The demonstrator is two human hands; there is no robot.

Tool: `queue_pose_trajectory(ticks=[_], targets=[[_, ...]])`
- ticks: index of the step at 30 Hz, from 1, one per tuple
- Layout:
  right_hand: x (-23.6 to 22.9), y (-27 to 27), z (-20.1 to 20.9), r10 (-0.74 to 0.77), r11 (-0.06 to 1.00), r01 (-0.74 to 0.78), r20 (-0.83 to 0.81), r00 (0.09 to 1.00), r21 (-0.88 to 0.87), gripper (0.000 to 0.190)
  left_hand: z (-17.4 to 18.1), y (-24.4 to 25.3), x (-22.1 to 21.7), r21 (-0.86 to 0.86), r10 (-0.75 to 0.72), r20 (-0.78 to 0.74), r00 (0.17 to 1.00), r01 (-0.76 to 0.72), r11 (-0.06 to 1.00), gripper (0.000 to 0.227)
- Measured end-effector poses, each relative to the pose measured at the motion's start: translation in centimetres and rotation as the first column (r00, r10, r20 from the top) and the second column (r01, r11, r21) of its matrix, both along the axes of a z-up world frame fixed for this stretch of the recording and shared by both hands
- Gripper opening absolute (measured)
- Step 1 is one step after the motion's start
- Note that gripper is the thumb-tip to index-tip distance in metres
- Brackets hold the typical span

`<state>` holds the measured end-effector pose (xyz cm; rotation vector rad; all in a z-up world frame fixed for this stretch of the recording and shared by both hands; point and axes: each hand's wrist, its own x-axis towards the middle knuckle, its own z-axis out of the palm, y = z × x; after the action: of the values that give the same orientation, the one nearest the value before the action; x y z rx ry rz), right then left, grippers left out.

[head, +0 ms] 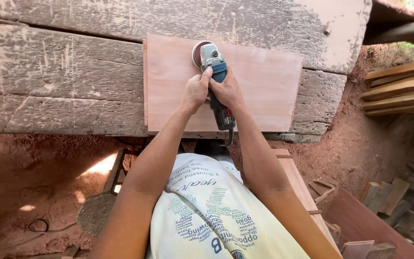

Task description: The person uses an angle grinder with a sanding disc to smooth the surface of a rectangular wooden board on a workbench. After finishing the first board, they place it aside, walk to a pile of lumber on the floor, pick up another board, and return to the workbench to continue sanding.

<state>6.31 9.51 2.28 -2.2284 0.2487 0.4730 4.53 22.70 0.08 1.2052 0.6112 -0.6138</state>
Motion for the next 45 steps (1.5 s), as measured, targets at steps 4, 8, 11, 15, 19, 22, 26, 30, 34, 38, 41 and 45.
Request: queue_pose_trajectory(ticks=[4,8,11,15,19,22,26,30,34,38,41,45], targets=[[0.3,-2.8,0.4,0.018,0.999,-0.018,-0.013,1.000,-0.045,0.069,-0.2,-2.7,0.2,-0.009,-0.023,0.009,1.000,0.023,1.000,0.063],[0.7,-6.2,0.2,0.006,0.999,-0.008,-0.049,0.999,-0.037,0.071,0.1,-5.9,0.5,-0.006,-0.044,0.023,0.999,0.044,0.999,0.063],[1.1,-8.8,0.3,0.005,1.000,-0.005,-0.027,1.000,-0.024,0.075,0.0,-8.4,0.9,-0.010,-0.044,0.020,0.999,0.044,0.999,0.062],[1.4,-12.4,0.2,0.000,0.997,-0.004,-0.052,0.999,-0.073,0.081,0.3,-11.9,1.3,-0.068,-0.047,0.003,0.999,0.047,0.997,0.057],[1.7,-16.1,0.0,0.018,0.997,-0.020,-0.021,1.000,-0.074,0.079,0.3,-15.3,2.0,-0.054,-0.072,-0.011,0.997,0.072,0.996,0.056],[1.8,-18.3,0.7,-0.028,1.000,0.028,-0.031,0.999,0.008,0.076,0.1,-17.7,2.3,-0.008,-0.114,-0.014,0.993,0.114,0.993,0.059],[2.1,-20.9,1.1,-0.018,0.999,0.017,-0.039,0.999,-0.028,0.076,0.2,-20.1,2.7,0.006,-0.159,-0.012,0.987,0.159,0.987,0.062],[2.5,-23.0,1.7,-0.030,0.999,0.028,-0.062,0.998,-0.035,0.076,-0.3,-22.3,3.2,-0.009,-0.193,-0.021,0.981,0.192,0.981,0.063],[2.6,-25.4,1.4,-0.028,0.998,0.025,-0.045,0.999,-0.060,0.074,0.0,-24.1,3.6,0.003,-0.237,-0.034,0.971,0.238,0.971,0.062],[2.6,-27.6,1.2,-0.041,0.996,0.036,-0.066,0.997,-0.077,0.075,0.1,-26.0,4.0,0.023,-0.286,-0.025,0.958,0.286,0.958,0.064],[2.6,-28.7,1.6,-0.069,0.996,0.065,-0.071,0.995,-0.057,0.075,-0.1,-27.4,4.3,0.035,-0.308,-0.025,0.951,0.309,0.951,0.064],[2.8,-30.1,2.1,-0.128,0.991,0.125,-0.091,0.988,-0.043,0.075,0.4,-29.2,5.0,0.013,-0.335,-0.040,0.941,0.336,0.942,0.062]])
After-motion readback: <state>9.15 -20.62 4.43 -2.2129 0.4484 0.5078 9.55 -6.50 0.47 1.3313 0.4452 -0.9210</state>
